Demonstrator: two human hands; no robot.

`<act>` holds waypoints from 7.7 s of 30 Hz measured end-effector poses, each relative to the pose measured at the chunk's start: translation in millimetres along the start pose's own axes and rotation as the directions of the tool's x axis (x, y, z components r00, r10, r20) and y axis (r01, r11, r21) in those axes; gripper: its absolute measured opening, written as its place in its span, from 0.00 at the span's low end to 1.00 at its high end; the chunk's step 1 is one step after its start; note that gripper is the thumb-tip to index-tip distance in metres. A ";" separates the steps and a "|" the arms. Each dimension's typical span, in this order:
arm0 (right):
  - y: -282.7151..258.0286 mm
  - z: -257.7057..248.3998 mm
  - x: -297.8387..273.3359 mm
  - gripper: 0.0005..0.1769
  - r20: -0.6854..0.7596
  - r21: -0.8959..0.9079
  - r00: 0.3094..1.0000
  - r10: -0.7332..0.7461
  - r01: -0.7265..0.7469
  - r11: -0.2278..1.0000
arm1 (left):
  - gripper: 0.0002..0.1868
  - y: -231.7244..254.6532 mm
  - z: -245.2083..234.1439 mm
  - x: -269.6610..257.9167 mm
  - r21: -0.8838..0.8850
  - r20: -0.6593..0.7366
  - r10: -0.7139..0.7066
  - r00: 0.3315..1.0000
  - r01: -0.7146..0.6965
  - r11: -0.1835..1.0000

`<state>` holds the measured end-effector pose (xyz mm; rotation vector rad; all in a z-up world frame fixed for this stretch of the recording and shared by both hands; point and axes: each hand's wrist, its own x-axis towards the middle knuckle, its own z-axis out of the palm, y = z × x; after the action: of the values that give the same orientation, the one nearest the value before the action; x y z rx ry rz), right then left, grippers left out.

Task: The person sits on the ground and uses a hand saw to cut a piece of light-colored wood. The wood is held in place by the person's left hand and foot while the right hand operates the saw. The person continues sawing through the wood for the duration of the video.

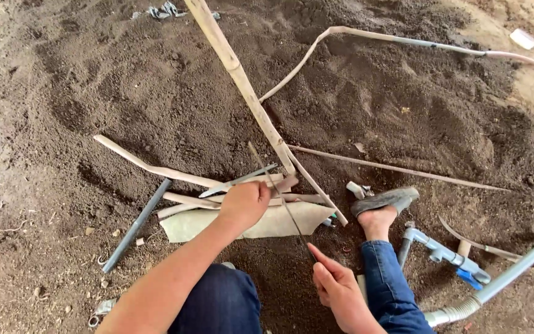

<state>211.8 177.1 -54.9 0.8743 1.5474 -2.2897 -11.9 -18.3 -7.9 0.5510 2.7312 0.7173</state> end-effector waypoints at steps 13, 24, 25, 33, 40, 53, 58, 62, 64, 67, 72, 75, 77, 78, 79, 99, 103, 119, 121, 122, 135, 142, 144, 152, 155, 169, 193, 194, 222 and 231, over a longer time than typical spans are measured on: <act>-3.7 4.5 -0.2 0.31 0.018 -0.038 0.999 -0.050 0.050 0.998 | 0.24 -2.2 -5.4 2.2 0.062 0.061 0.001 0.998 -0.004 0.998; 7.7 -8.2 13.7 0.32 0.075 -0.054 0.996 -0.055 0.059 0.997 | 0.22 -6.2 -2.2 6.5 -0.020 0.101 -0.088 0.991 0.090 0.996; 10.8 -9.7 15.5 0.31 0.067 -0.057 0.996 -0.053 0.057 0.997 | 0.24 -8.8 2.6 7.3 0.022 0.027 -0.031 0.999 0.030 0.999; 19.1 -15.6 22.2 0.32 0.087 -0.127 0.993 -0.085 0.096 0.987 | 0.29 -0.9 1.1 7.9 0.097 -0.003 0.020 1.000 -0.020 0.995; 26.4 -29.0 26.1 0.31 0.104 -0.022 0.994 -0.038 0.040 0.999 | 0.25 2.5 -9.4 3.8 0.090 0.088 -0.034 0.996 0.026 0.996; 5.7 -3.3 29.0 0.30 0.037 -0.055 0.999 0.009 -0.007 0.998 | 0.23 7.0 -2.8 0.6 0.245 0.180 0.092 0.979 -0.135 0.960; 4.4 -1.3 37.5 0.30 0.060 -0.005 0.996 -0.069 0.069 0.998 | 0.23 1.5 0.6 6.7 0.170 0.034 0.125 0.992 -0.129 0.977; 35.3 -23.4 41.5 0.32 0.128 -0.072 0.987 -0.097 0.107 0.992 | 0.26 -15.6 -4.8 3.3 0.041 -0.055 -0.041 0.998 0.043 0.998; 15.9 -9.0 31.4 0.31 0.091 -0.030 0.994 -0.061 0.064 0.998 | 0.24 2.0 -5.1 -0.4 0.155 0.056 0.006 0.998 -0.015 0.988; -9.7 12.2 28.0 0.29 0.034 0.019 0.999 -0.033 0.032 0.999 | 0.24 11.9 2.7 -0.8 0.252 0.073 0.161 0.984 -0.174 0.952; -1.0 5.0 24.9 0.30 0.023 -0.071 0.999 0.022 -0.021 0.997 | 0.23 -1.7 -9.1 2.2 0.059 0.106 -0.039 0.994 0.033 0.998; 12.2 -4.9 24.6 0.31 0.080 -0.017 0.997 0.015 -0.014 1.000 | 0.26 -16.6 1.5 5.5 0.029 -0.035 -0.016 0.999 0.017 0.999; -3.6 3.9 20.3 0.29 0.051 -0.005 0.999 -0.017 0.018 1.000 | 0.25 -12.0 2.0 11.3 0.021 -0.159 0.045 0.986 -0.042 0.999; -4.4 2.4 20.2 0.29 0.052 -0.005 0.999 -0.018 0.018 1.000 | 0.25 -9.9 -0.2 8.9 0.021 -0.159 0.045 0.986 -0.042 0.999; -3.1 1.1 19.9 0.29 0.040 -0.007 0.999 -0.004 0.004 1.000 | 0.26 -8.0 -1.8 6.3 0.034 -0.101 0.021 0.995 -0.018 0.999; -4.3 -3.1 -3.8 0.31 0.040 -0.069 0.999 0.015 -0.012 0.998 | 0.23 -6.2 -15.2 -4.6 -0.079 -0.093 -0.011 0.996 0.004 0.997; -11.4 13.3 0.3 0.31 0.030 -0.064 0.997 -0.065 0.066 0.996 | 0.25 16.4 -3.5 -10.1 0.246 0.113 0.107 0.988 -0.132 0.960; 4.1 -3.4 3.1 0.29 0.045 0.025 0.999 -0.008 0.007 1.000 | 0.24 -18.1 8.7 -1.3 -0.004 -0.190 0.074 0.979 -0.076 0.997; 7.0 -7.2 -2.4 0.30 0.058 0.017 0.998 -0.009 0.008 1.000 | 0.23 -19.9 9.5 0.2 -0.027 -0.215 0.064 0.974 -0.071 0.997; 8.3 -8.5 -5.4 0.31 0.076 0.013 0.997 -0.017 0.016 1.000 | 0.23 -21.3 9.0 0.1 -0.045 -0.245 0.057 0.968 -0.070 0.997; -16.5 4.6 3.8 0.30 -0.003 -0.052 0.992 -0.126 0.125 0.991 | 0.20 2.0 2.7 -1.0 0.137 -0.142 0.238 0.961 -0.220 0.966; 1.7 -9.7 -8.8 0.29 -0.007 -0.098 0.999 -0.054 0.053 0.994 | 0.23 -12.7 3.4 -4.0 -0.008 -0.261 0.060 0.964 -0.064 0.998; -3.9 -5.9 -3.8 0.29 -0.030 -0.085 0.996 -0.086 0.083 0.993 | 0.24 1.6 -8.8 -4.0 -0.021 -0.286 0.082 0.955 -0.092 0.996; -4.1 -3.0 -3.5 0.30 0.030 -0.168 0.994 -0.105 0.108 0.980 | 0.22 -22.5 -4.2 -1.5 -0.107 -0.344 0.003 0.939 -0.043 0.993; 9.5 -13.6 2.8 0.30 0.004 -0.140 1.000 -0.009 0.010 0.990 | 0.25 -1.5 -23.5 -10.4 0.048 0.045 -0.065 0.997 0.063 0.997; 17.8 -18.8 24.2 0.31 0.068 -0.112 0.996 -0.056 0.063 0.992 | 0.28 -15.9 4.5 5.6 0.045 -0.139 -0.008 0.990 0.014 0.999; -13.9 11.8 -1.8 0.28 0.104 -0.222 0.994 -0.030 0.053 0.974 | 0.25 -11.7 -12.4 2.6 0.306 -0.003 -0.060 0.998 0.058 0.950; -20.9 22.3 -4.1 0.28 0.057 -0.269 0.996 -0.072 0.085 0.959 | 0.24 8.8 -16.6 -4.6 0.377 0.203 -0.069 0.977 -0.012 0.926; -35.9 39.7 -5.0 0.29 0.056 -0.174 0.996 -0.072 0.080 0.982 | 0.24 -26.6 2.8 3.7 0.231 -0.255 0.172 0.952 -0.113 0.966; -33.3 29.8 1.5 0.31 0.031 -0.124 0.987 -0.156 0.159 0.979 | 0.24 8.1 4.2 -6.6 0.300 -0.181 0.327 0.928 -0.265 0.917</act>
<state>183.6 164.0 -22.8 0.7161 1.7893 -2.2668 -2.1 -12.8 -6.3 1.0257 3.0193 0.4972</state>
